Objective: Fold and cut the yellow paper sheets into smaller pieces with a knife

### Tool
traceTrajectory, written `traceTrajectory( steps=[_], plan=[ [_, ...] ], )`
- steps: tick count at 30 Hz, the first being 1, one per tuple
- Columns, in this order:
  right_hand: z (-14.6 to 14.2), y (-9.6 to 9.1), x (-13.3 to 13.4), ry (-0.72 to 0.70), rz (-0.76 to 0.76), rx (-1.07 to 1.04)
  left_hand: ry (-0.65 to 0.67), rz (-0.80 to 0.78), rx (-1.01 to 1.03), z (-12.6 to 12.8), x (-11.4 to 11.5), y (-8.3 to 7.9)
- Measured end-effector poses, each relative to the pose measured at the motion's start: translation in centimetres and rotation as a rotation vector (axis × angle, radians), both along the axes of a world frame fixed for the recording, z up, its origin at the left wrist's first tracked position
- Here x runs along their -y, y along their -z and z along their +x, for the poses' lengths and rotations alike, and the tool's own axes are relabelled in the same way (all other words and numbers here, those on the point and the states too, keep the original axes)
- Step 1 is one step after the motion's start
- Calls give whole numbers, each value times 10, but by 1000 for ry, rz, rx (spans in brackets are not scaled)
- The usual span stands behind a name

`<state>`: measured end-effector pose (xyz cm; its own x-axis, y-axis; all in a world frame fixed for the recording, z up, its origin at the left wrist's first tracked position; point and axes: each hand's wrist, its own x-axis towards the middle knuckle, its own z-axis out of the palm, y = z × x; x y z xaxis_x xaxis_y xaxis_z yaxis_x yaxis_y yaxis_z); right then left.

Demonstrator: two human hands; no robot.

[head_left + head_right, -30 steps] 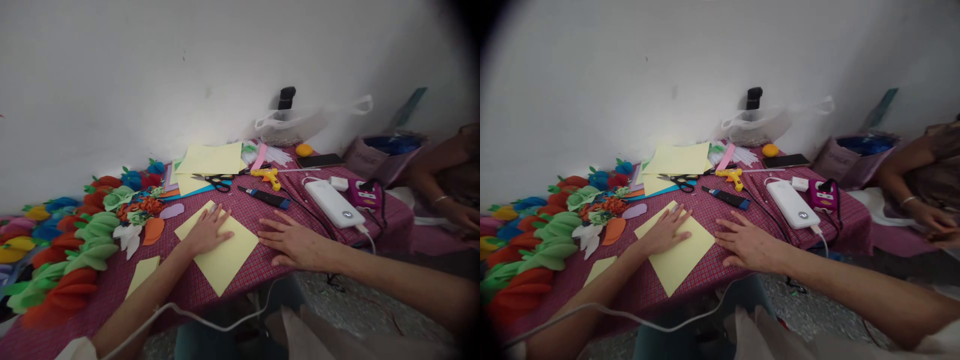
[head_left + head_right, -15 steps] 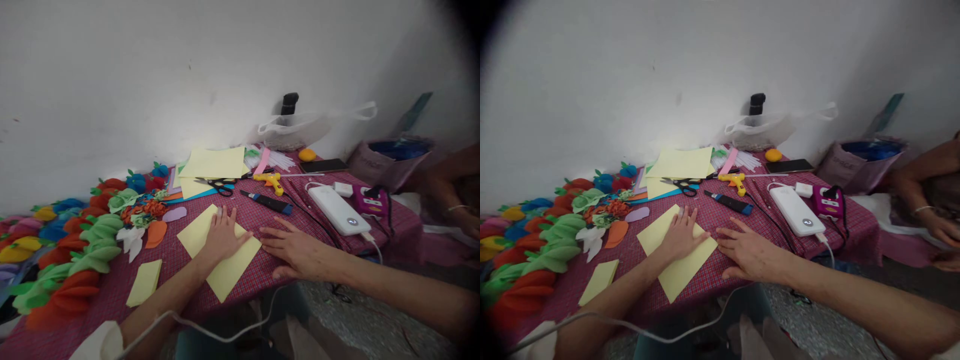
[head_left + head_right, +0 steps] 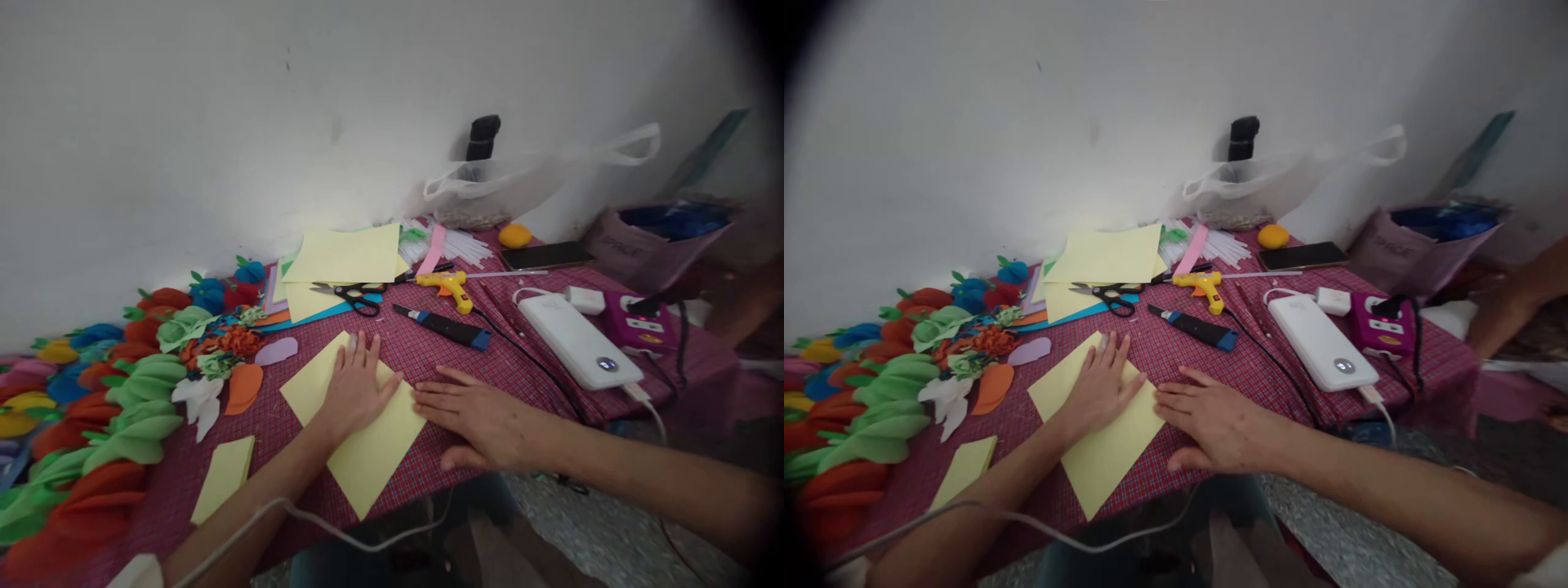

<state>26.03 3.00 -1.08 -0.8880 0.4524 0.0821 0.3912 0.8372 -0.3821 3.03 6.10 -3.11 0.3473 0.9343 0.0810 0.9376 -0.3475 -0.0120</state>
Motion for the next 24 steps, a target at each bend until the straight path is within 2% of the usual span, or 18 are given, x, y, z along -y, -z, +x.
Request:
traceTrajectory(
  steps=[10, 13, 17, 20, 24],
  plan=[
    [1, 1, -1, 8, -20, -17, -25, -49, -75, -35, -38, 2],
    [1, 0, 2, 16, -10, -25, -84, -18, -117, -41, -43, 0],
    [1, -2, 6, 28, 14, -36, -187, 125, -178, -38, -34, -9],
    [0, -7, 7, 28, 42, -47, -131, 238, -184, -28, -15, -15],
    [-12, -17, 1, 43, 92, -67, -80, 208, -184, -22, 1, -11]
  ],
)
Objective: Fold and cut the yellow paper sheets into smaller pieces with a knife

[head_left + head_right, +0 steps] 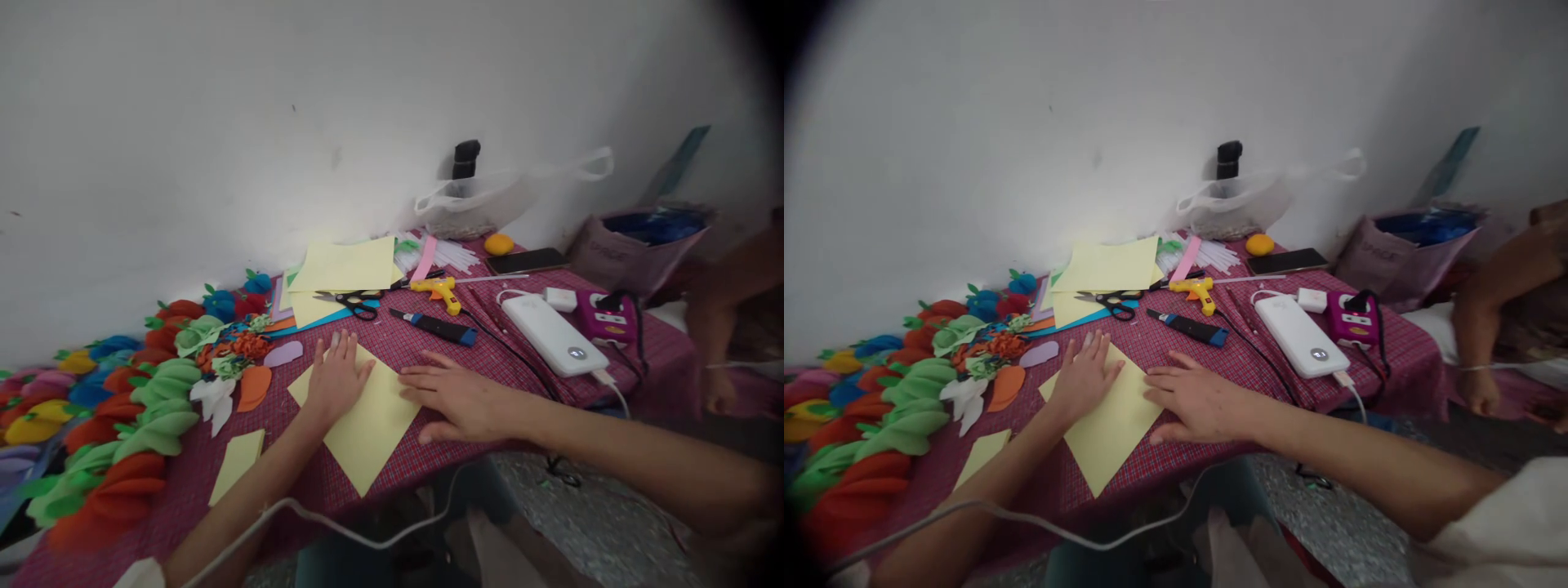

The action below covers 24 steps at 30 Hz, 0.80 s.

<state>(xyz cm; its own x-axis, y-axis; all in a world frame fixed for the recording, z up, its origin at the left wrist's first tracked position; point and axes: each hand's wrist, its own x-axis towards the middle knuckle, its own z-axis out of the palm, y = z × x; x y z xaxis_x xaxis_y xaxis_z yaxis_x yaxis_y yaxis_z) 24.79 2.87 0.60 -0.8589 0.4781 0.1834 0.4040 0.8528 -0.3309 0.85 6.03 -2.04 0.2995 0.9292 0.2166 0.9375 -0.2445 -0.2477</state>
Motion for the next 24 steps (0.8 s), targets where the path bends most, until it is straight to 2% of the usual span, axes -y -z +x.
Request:
traceTrajectory(
  steps=[5, 9, 14, 19, 24],
  plan=[
    [-28, 4, -20, 28, 29, 10, -1, -51, 29, -8, -3, 11],
    [-31, 16, -26, 2, -8, 53, -19, -100, 71, -13, -7, 12],
    [-14, 19, -9, 35, -87, 60, -127, -190, 140, -7, -14, 11],
    [2, 19, 14, 65, -115, 60, -235, -156, 167, 5, -19, 15],
    [18, 19, 35, 66, -114, 70, -254, -122, 192, 4, -27, 19]
  ],
)
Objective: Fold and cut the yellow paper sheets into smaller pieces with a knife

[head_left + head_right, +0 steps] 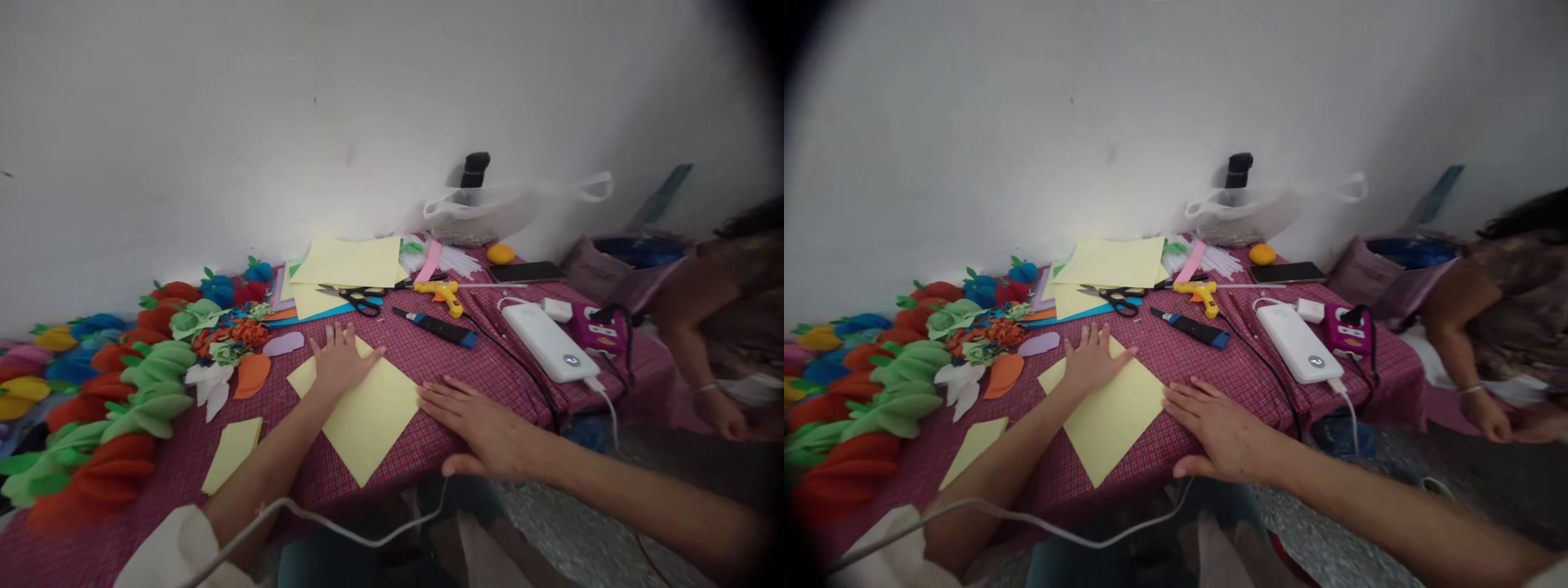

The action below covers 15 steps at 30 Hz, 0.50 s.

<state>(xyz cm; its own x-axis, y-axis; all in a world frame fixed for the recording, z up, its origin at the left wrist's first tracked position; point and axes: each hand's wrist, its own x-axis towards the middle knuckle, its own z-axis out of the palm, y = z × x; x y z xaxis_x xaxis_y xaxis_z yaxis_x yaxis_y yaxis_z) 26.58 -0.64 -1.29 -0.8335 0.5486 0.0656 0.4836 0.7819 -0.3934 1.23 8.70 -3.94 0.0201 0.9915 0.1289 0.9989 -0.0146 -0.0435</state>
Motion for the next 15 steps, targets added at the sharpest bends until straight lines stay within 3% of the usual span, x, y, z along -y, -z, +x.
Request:
traceTrajectory(
  steps=[4, 7, 9, 12, 15],
  plan=[
    [14, -12, 16, 22, 1, 20, -48, 57, 24, -4, -4, -8],
    [22, -24, 15, 53, 16, 7, 2, 189, 19, -2, 13, -19],
    [24, -29, 2, 129, 89, -23, 154, 186, 37, 3, 38, -28],
    [20, -27, -33, 294, 248, -50, 454, 47, 97, 12, 86, -38],
    [12, -18, -74, 404, 346, -19, 626, -84, 161, 13, 126, -41]
  ],
)
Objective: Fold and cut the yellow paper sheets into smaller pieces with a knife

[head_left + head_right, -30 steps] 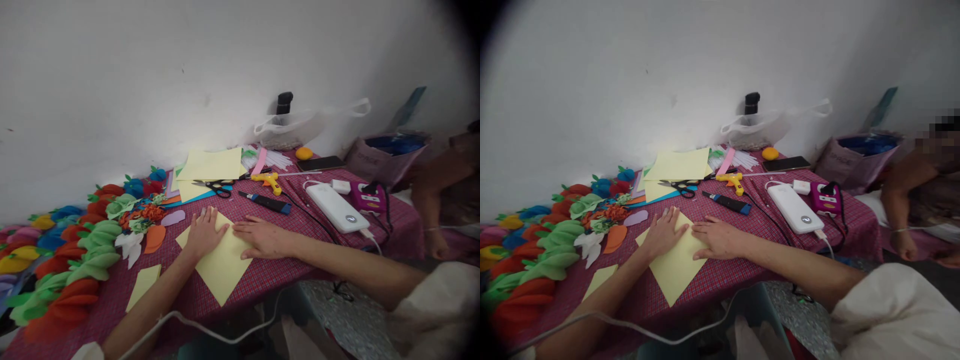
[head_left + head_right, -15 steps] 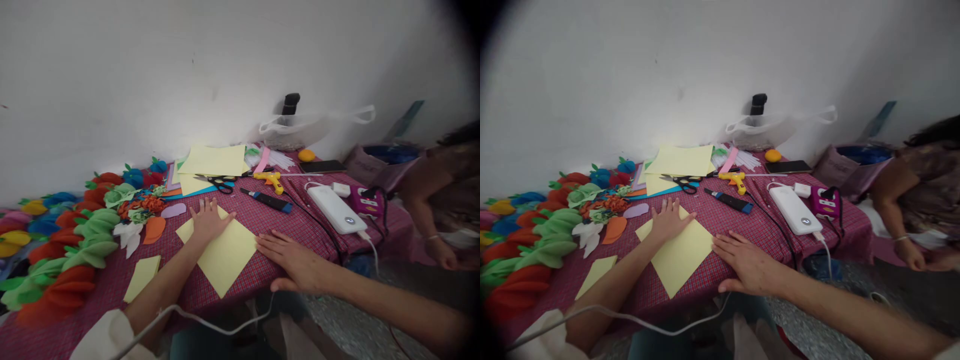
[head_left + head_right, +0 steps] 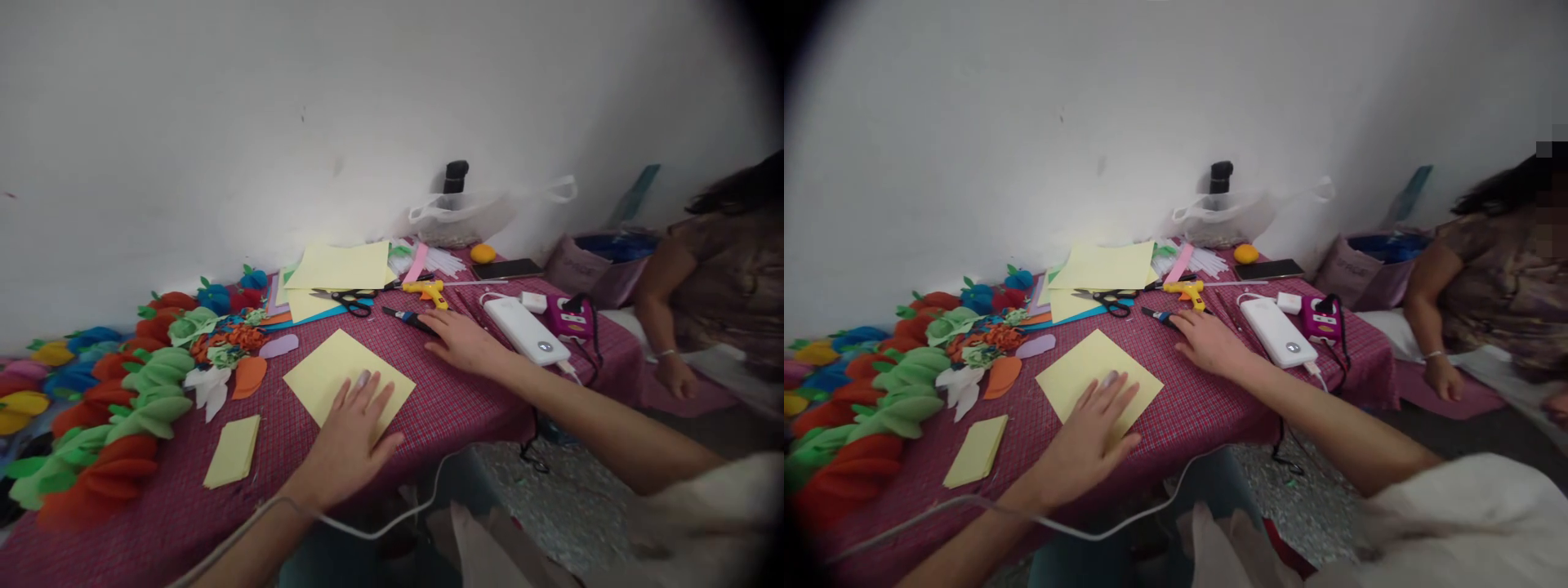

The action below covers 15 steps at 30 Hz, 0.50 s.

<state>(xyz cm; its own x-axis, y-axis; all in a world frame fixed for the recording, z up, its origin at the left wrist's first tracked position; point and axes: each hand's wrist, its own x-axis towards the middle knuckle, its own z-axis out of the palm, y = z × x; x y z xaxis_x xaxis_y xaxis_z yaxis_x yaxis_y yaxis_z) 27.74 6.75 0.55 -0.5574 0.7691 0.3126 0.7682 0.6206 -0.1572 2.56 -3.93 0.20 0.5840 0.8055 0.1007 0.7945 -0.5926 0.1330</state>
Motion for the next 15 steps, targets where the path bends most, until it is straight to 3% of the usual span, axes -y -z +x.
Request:
traceTrajectory(
  steps=[3, 6, 10, 15],
  plan=[
    [-9, 9, -29, 69, -67, 71, 55, -84, 4, -11, 17, 4],
    [-15, 10, -37, 108, -143, 103, 61, -119, 14, -26, 18, 9],
    [-15, 3, -25, 128, -121, 113, 63, -112, 63, -37, 19, 9],
    [5, -9, 10, 73, -139, -15, 61, -112, 146, -44, 21, 8]
  ],
)
